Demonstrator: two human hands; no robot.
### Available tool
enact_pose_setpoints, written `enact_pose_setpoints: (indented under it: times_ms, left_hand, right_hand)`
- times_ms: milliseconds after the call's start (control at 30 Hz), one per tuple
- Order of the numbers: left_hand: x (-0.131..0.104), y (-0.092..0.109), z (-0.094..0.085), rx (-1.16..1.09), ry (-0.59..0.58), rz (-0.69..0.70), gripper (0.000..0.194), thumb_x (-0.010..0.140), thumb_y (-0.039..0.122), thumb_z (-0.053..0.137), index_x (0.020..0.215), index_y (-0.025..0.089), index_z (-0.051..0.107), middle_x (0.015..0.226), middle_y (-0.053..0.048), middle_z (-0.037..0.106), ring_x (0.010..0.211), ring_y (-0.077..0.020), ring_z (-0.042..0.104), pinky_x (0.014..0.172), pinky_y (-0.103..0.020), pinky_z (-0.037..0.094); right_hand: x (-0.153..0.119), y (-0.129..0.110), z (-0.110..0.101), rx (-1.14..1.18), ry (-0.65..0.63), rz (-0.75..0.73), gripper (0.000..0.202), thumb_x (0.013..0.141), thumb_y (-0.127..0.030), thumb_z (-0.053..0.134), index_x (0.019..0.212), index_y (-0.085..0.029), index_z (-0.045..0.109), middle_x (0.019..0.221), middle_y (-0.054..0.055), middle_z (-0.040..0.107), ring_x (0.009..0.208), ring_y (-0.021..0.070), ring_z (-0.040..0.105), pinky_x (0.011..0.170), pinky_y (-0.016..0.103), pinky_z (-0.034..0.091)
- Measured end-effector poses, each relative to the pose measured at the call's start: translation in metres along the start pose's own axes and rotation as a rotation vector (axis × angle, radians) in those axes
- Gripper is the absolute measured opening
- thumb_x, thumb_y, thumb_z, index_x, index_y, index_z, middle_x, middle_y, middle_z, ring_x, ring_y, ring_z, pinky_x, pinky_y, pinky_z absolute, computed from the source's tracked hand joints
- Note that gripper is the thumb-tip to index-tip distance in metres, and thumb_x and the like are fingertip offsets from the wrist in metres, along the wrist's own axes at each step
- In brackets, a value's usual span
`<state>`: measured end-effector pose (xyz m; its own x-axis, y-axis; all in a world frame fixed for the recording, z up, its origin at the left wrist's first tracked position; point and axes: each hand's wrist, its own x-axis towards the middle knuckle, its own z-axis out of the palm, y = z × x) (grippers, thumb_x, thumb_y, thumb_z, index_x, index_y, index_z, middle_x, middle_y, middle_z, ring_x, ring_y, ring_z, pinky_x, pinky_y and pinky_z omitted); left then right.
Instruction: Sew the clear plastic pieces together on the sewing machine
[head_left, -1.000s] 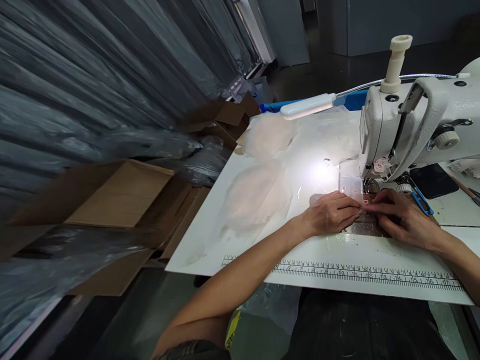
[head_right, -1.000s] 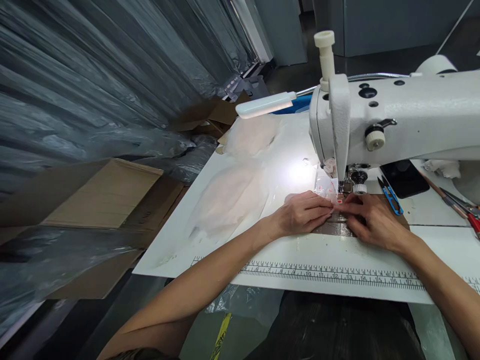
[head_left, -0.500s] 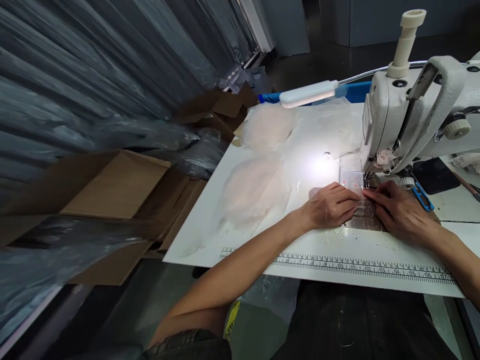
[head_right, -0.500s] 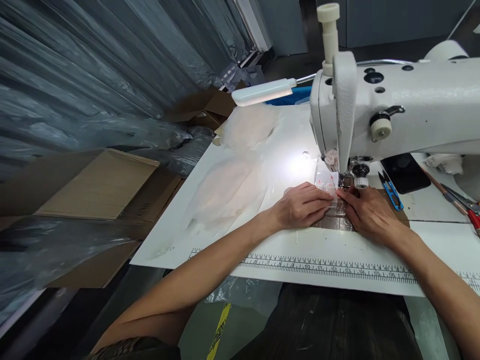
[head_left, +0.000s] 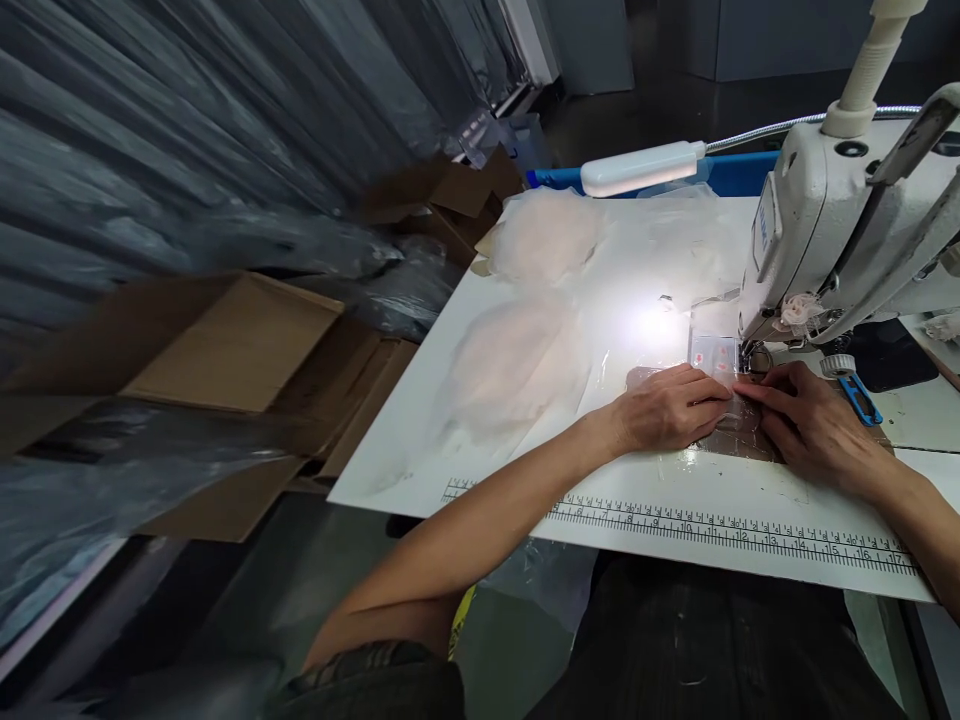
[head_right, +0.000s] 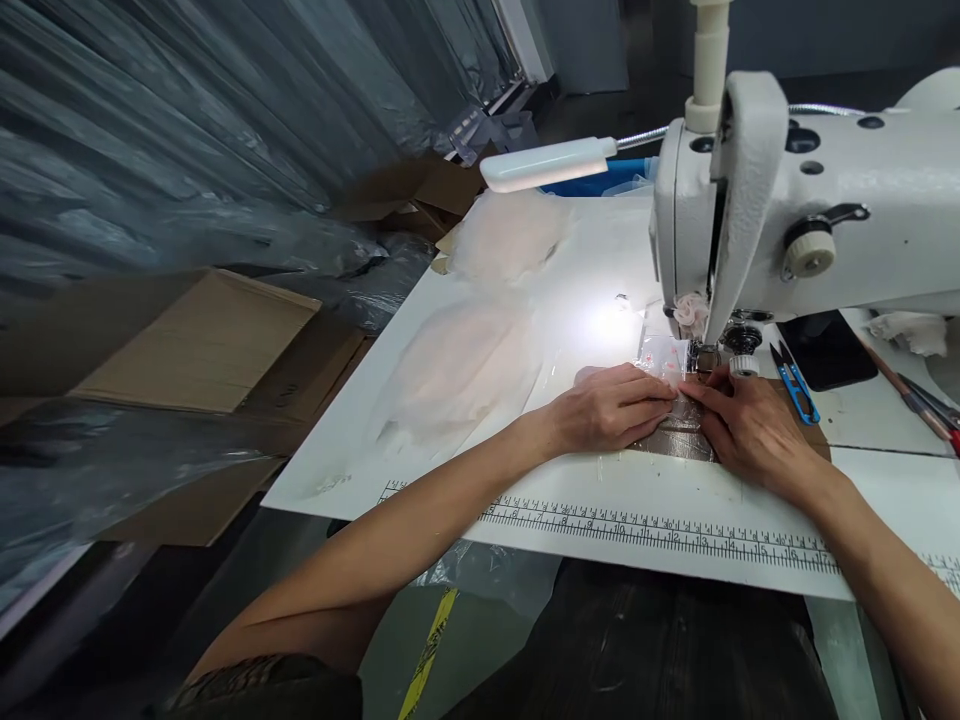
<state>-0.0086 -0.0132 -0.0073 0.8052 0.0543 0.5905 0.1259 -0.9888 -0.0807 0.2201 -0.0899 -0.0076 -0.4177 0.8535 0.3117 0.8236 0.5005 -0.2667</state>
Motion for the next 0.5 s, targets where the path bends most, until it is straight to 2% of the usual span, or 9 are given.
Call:
enact_pose_setpoints:
  times_ms: [233,400,500]
  left_hand:
    - [0.0008,0.0008,-0.0004,-0.001,0.022,-0.006,0.016,0.096,0.015,0.052,0.087,0.015,0.065,0.094,-0.004,0.074,0.076,-0.0111,0.063,0.068,-0.027,0.051]
    - [0.0014,0.0002,-0.0011,0.011,-0.003,0.006,0.016,0.098,0.016,0.05,0.09,0.017,0.065,0.094,-0.003,0.074,0.076,-0.0106,0.064,0.067,-0.027,0.05]
    - [0.0017,-0.0003,-0.0014,0.012,0.023,0.023,0.015,0.097,0.015,0.051,0.09,0.016,0.065,0.092,-0.002,0.074,0.074,-0.0104,0.063,0.065,-0.027,0.05]
  right_hand:
    - [-0.002,-0.0013,0.0007,0.051,0.058,-0.021,0.041,0.096,-0.021,0.04,0.128,-0.021,0.065,0.103,0.012,0.061,0.088,0.0224,0.061,0.079,0.04,0.056]
    - [-0.0018,-0.0005,0.0014,0.021,0.035,-0.008,0.04,0.095,-0.021,0.041,0.127,-0.023,0.067,0.105,0.012,0.063,0.09,0.023,0.061,0.081,0.041,0.057]
    - [-0.0023,0.0005,0.0018,0.018,0.018,0.002,0.04,0.095,-0.021,0.042,0.126,-0.023,0.067,0.104,0.013,0.063,0.092,0.0238,0.061,0.082,0.042,0.057]
